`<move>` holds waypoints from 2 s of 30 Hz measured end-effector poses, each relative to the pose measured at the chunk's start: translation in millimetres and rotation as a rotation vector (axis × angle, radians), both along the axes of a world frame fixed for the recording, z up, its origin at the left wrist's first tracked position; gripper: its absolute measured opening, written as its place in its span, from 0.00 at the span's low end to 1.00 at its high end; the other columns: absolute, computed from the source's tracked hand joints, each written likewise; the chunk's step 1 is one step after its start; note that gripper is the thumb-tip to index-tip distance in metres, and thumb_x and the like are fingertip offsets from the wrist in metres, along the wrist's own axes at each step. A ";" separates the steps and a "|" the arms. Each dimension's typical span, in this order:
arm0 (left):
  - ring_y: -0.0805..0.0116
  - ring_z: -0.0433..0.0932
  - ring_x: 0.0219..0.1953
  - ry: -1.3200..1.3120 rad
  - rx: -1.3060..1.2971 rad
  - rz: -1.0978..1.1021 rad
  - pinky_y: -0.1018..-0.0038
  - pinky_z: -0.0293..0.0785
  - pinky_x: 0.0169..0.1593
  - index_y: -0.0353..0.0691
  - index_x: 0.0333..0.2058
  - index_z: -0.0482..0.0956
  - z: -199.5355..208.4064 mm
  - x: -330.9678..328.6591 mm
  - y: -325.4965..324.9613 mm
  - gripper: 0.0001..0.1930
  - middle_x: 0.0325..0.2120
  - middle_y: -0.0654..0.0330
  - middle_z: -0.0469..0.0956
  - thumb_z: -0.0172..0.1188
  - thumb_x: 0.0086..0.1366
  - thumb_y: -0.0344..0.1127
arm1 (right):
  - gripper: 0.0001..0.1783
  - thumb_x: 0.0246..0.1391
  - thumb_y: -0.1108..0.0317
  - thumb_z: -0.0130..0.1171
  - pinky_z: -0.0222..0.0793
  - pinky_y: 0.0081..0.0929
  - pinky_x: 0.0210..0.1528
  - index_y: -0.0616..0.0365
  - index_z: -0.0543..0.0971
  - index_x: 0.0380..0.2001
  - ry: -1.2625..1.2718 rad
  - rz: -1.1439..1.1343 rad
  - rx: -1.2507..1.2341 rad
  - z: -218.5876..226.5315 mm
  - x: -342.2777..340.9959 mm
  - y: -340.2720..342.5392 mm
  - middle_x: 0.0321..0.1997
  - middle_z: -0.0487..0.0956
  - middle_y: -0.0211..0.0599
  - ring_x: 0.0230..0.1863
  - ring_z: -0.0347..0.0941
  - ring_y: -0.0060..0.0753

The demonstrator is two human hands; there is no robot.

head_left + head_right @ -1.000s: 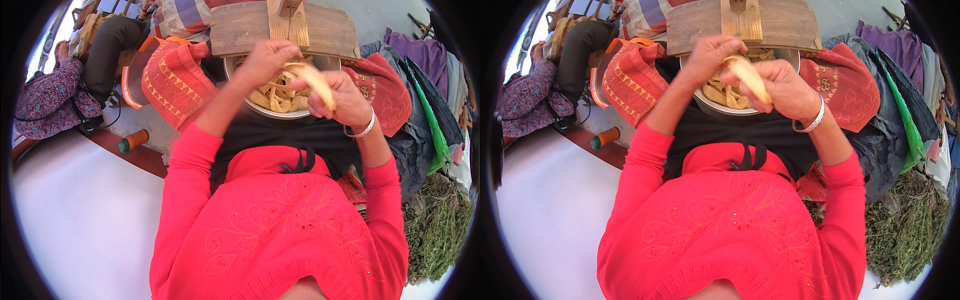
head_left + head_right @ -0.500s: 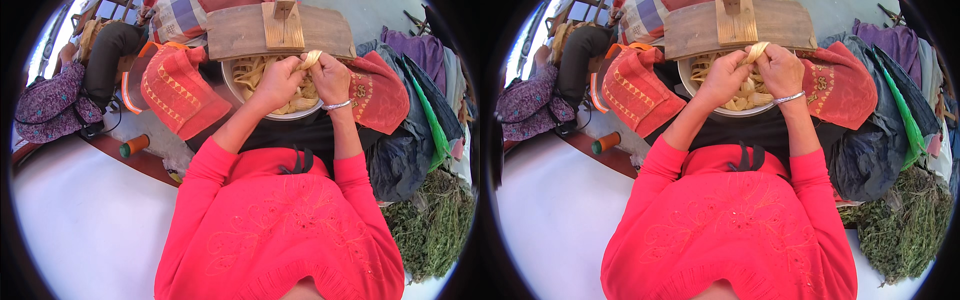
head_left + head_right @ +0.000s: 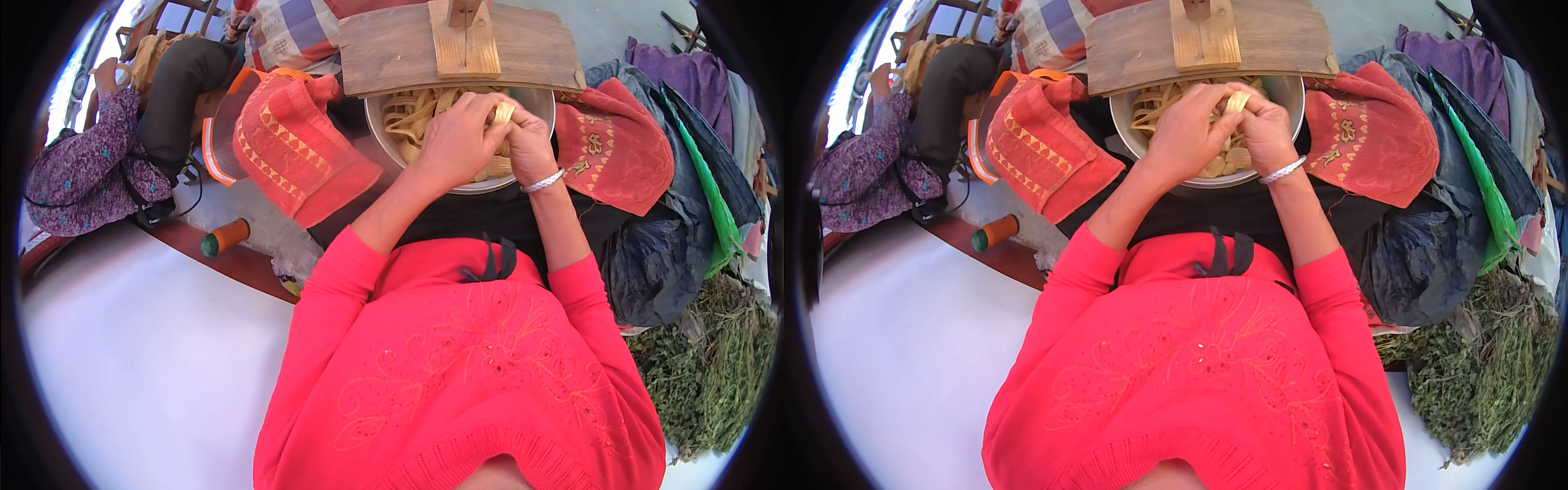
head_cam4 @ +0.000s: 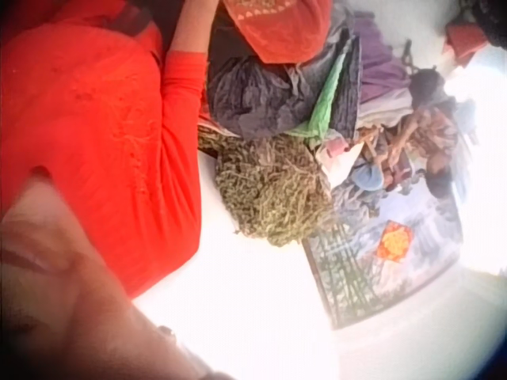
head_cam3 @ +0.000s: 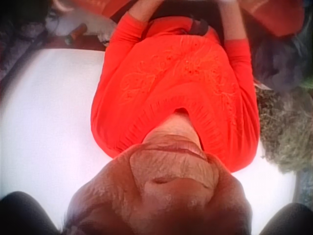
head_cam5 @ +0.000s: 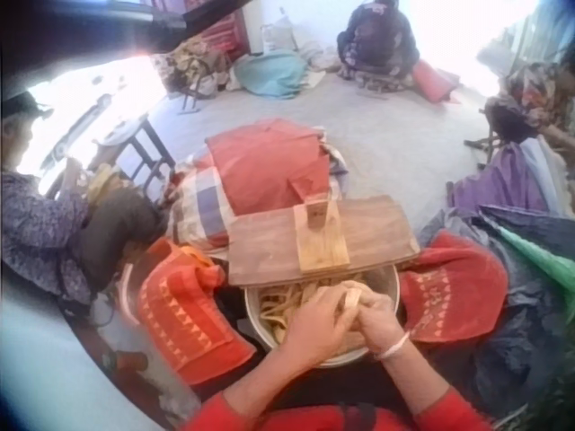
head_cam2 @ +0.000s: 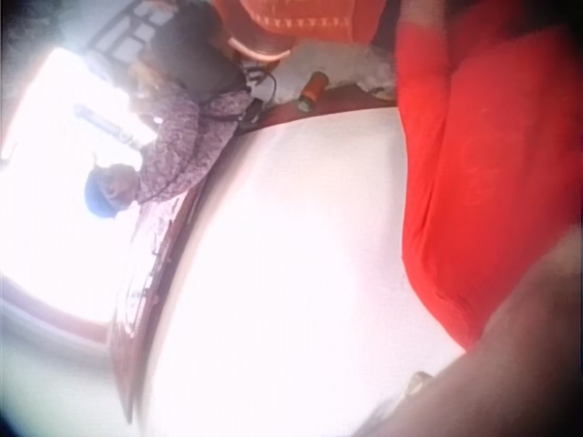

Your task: The person is weaving or braiding strips of material, likely bamboo or similar plant fibers, while seated on the floor. They use their hands to intricately fold and interlock the strips together.

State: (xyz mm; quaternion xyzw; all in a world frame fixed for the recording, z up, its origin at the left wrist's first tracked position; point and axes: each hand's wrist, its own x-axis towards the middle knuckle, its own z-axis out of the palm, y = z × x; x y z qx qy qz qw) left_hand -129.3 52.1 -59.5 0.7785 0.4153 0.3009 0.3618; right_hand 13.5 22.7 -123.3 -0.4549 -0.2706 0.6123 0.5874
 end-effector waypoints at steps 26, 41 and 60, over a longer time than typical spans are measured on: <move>0.55 0.78 0.28 -0.171 0.380 0.178 0.65 0.73 0.28 0.39 0.35 0.76 -18.1 19.7 -1.8 0.08 0.27 0.55 0.78 0.58 0.59 0.35 | 0.15 0.67 0.54 0.39 0.58 0.23 0.18 0.49 0.71 0.33 0.476 -0.042 -0.262 29.8 -19.6 -15.1 0.18 0.68 0.23 0.16 0.61 0.21; 0.81 0.65 0.18 -0.691 -0.738 -0.127 0.80 0.60 0.21 0.36 0.45 0.75 -17.6 10.2 -2.7 0.13 0.17 0.69 0.68 0.50 0.68 0.37 | 0.15 0.60 0.64 0.54 0.64 0.20 0.21 0.57 0.79 0.46 -0.550 -0.105 0.124 72.4 6.7 6.3 0.17 0.75 0.26 0.15 0.67 0.22; 0.59 0.74 0.26 0.148 0.335 0.054 0.68 0.71 0.30 0.44 0.35 0.76 -24.8 4.0 -3.4 0.06 0.28 0.59 0.77 0.57 0.57 0.30 | 0.14 0.60 0.57 0.54 0.71 0.25 0.32 0.55 0.81 0.28 -0.771 0.008 0.056 18.9 20.1 -15.4 0.25 0.79 0.28 0.26 0.76 0.32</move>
